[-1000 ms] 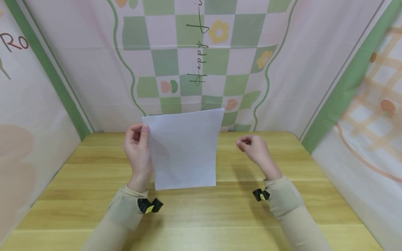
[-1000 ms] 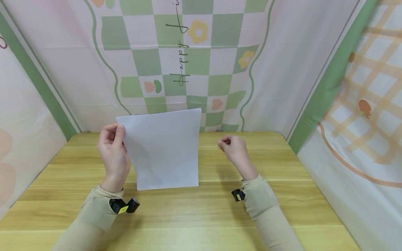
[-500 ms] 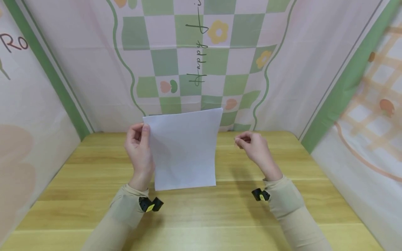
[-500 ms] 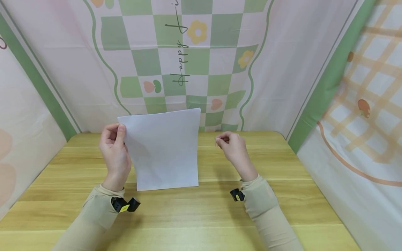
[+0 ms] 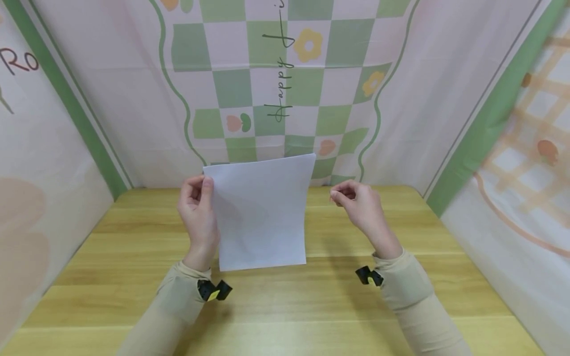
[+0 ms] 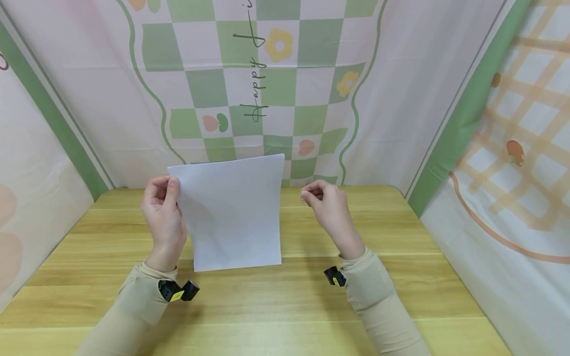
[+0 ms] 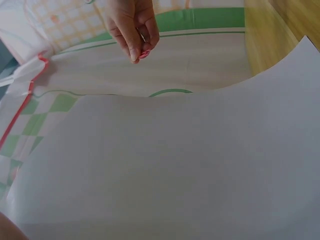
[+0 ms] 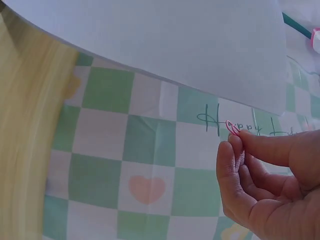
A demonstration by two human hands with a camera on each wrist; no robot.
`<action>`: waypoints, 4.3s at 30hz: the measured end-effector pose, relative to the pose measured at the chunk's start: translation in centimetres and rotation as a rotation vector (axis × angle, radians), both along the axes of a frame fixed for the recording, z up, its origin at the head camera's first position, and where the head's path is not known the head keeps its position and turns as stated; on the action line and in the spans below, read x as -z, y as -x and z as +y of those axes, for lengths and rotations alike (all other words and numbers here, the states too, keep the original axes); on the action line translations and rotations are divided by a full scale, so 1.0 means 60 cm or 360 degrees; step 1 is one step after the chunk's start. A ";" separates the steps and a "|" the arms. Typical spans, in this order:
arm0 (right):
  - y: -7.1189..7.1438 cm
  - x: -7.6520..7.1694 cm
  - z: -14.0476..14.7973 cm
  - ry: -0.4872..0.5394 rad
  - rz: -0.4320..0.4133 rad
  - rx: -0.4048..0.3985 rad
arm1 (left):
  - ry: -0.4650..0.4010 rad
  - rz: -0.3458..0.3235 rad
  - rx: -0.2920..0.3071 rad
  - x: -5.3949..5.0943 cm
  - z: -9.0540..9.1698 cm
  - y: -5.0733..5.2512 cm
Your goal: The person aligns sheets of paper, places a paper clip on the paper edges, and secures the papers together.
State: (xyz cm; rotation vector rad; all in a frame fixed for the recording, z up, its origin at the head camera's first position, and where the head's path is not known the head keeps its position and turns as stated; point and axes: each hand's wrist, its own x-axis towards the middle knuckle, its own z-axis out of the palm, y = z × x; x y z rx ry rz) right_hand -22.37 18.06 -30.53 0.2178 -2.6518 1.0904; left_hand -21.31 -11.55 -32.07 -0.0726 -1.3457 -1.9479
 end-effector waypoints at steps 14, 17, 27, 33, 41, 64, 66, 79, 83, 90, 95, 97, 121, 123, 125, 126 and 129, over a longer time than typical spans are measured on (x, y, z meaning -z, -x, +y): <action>-0.012 -0.018 -0.014 0.0074 0.0145 0.0025 | 0.0043 -0.0004 0.0011 0.002 0.003 -0.001; -0.013 -0.023 -0.016 0.0084 0.0155 0.0014 | 0.0027 0.0001 0.0017 0.003 0.004 0.000; -0.016 -0.041 -0.032 0.0106 0.0160 -0.0030 | -0.0026 0.0016 0.0023 0.003 0.009 0.002; -0.017 -0.051 -0.043 0.0128 0.0178 -0.0064 | 0.0024 -0.0001 0.0032 0.004 0.012 0.001; -0.017 -0.057 -0.053 0.0177 0.0226 -0.0114 | 0.0074 0.0005 0.0027 0.002 0.018 0.000; -0.013 -0.076 -0.091 0.0359 0.0515 -0.0170 | 0.0034 -0.0015 0.0079 0.003 0.034 0.002; -0.011 -0.078 -0.095 0.0371 0.0539 -0.0177 | 0.0058 -0.0017 0.0084 0.003 0.035 0.003; -0.008 -0.089 -0.126 0.0420 0.0634 -0.0242 | 0.0106 -0.0028 0.0087 0.003 0.042 0.003; -0.008 -0.092 -0.134 0.0443 0.0631 -0.0258 | 0.0103 -0.0030 0.0090 0.003 0.044 0.003; -0.008 -0.094 -0.143 0.0486 0.0634 -0.0277 | 0.0118 -0.0028 0.0096 0.005 0.046 0.003; -0.005 -0.094 -0.149 0.0485 0.0644 -0.0283 | 0.0154 -0.0044 0.0084 0.007 0.047 0.002; -0.005 -0.094 -0.152 0.0480 0.0649 -0.0283 | 0.0154 -0.0048 0.0072 0.007 0.048 0.002; -0.003 -0.105 -0.181 0.0530 0.0780 -0.0300 | 0.0107 0.0008 0.0045 0.006 0.049 0.000; -0.004 -0.106 -0.183 0.0538 0.0788 -0.0306 | 0.0094 0.0008 0.0042 0.006 0.049 0.000; -0.003 -0.107 -0.185 0.0546 0.0796 -0.0315 | 0.0091 0.0002 0.0034 0.004 0.050 -0.001; -0.003 -0.107 -0.187 0.0548 0.0799 -0.0320 | 0.0086 0.0002 0.0033 0.003 0.050 -0.001; -0.002 -0.108 -0.190 0.0554 0.0816 -0.0340 | 0.0079 -0.0001 0.0031 0.002 0.051 -0.002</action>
